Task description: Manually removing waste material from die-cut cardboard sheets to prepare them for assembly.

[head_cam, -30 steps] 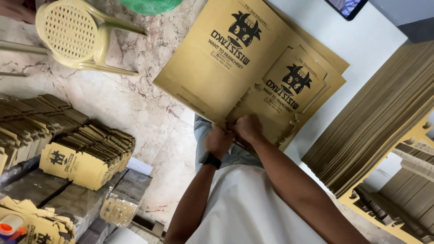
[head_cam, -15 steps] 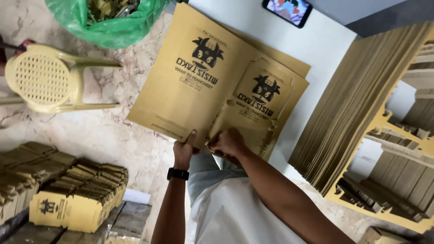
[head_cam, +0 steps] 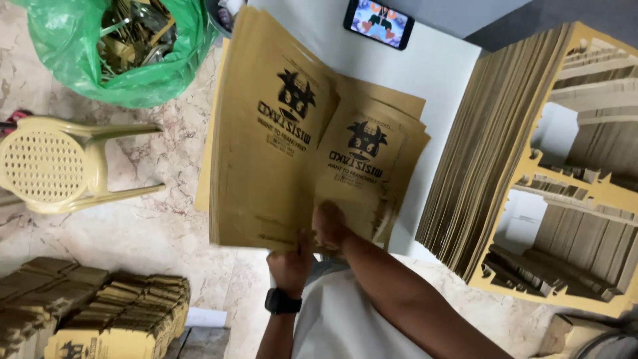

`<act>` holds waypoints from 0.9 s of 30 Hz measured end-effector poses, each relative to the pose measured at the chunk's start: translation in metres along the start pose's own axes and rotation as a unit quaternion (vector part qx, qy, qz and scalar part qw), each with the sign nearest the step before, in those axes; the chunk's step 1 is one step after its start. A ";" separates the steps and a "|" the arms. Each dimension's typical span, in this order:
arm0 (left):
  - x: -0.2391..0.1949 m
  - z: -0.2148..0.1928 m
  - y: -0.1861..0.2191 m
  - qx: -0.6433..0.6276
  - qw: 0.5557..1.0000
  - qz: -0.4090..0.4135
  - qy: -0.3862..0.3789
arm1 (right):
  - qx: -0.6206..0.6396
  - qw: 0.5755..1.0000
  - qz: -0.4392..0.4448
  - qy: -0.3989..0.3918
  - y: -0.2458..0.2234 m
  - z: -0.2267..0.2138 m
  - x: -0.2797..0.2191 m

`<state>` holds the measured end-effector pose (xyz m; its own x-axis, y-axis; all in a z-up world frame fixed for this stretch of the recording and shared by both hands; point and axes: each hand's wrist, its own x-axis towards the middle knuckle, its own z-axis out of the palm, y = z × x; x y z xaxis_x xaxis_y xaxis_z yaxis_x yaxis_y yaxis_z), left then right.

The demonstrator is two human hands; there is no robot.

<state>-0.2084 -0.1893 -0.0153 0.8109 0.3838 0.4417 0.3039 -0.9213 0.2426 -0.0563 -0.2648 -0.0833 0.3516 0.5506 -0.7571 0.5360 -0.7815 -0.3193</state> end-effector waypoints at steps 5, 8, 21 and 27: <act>0.033 -0.025 -0.003 -0.299 0.810 -0.483 -0.145 | 0.138 0.989 -0.022 -0.040 -0.011 -0.004 -0.003; 0.036 -0.004 -0.047 -0.444 0.610 -0.642 -0.140 | 0.170 0.985 -0.020 -0.020 -0.035 -0.070 -0.044; 0.016 -0.007 -0.102 -0.437 0.516 -0.638 -0.368 | 0.461 0.841 0.105 0.263 0.087 0.052 -0.142; 0.062 -0.010 -0.179 0.028 0.817 -0.300 -0.492 | 0.527 0.693 0.404 0.280 0.070 0.094 -0.182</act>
<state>-0.2175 0.0005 -0.0227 0.5090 0.5562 -0.6570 0.7941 -0.5980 0.1089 -0.1548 -0.4477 -0.0213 0.6110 -0.3945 -0.6863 -0.7646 -0.5187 -0.3826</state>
